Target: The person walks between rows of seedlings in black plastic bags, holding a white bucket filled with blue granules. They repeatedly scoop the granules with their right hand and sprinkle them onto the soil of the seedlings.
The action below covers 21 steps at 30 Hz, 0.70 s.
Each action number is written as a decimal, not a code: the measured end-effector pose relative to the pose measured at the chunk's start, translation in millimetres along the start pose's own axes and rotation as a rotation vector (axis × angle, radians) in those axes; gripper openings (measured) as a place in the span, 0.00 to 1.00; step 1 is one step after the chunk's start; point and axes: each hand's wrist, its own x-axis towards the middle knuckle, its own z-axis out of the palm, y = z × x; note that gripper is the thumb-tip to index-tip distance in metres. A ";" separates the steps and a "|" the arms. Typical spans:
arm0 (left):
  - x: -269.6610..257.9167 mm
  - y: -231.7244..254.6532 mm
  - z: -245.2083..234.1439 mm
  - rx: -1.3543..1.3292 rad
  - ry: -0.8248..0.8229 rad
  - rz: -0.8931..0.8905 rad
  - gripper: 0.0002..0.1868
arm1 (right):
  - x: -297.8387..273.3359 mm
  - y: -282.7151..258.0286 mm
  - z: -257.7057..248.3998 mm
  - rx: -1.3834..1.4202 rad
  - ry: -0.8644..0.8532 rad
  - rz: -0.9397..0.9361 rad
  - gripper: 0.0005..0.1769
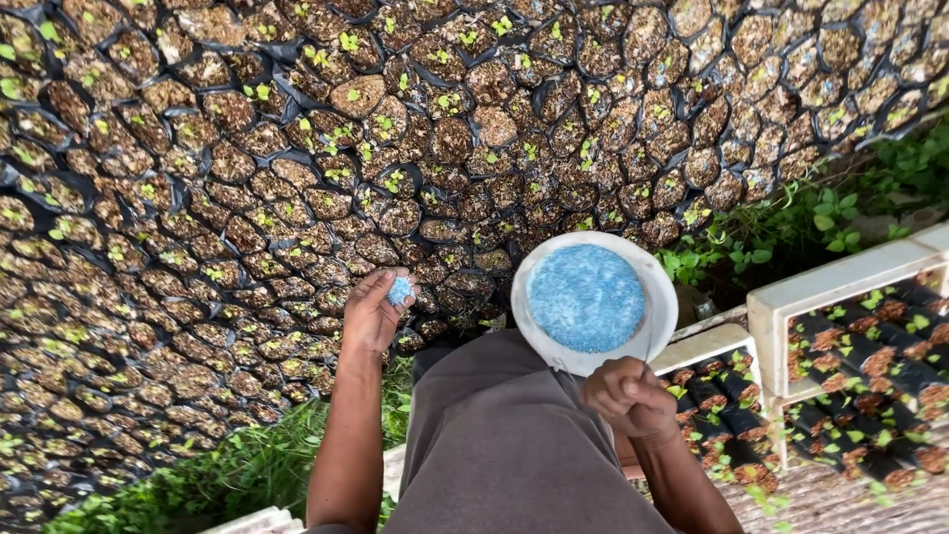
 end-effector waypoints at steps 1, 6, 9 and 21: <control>-0.7 0.1 2.2 -0.018 0.009 0.001 0.12 | 5.6 -12.0 0.1 -0.007 -0.003 0.019 0.23; -12.7 -24.1 0.9 -0.145 0.024 0.033 0.07 | 19.3 -71.4 -2.1 -0.082 -0.026 -0.035 0.22; -28.4 -30.1 4.6 -0.105 0.010 0.033 0.11 | 22.9 -101.5 -8.3 -0.088 0.037 -0.068 0.22; -42.0 -81.2 -3.2 -0.324 0.036 0.076 0.12 | 62.9 -172.5 -31.0 -0.038 0.109 -0.023 0.23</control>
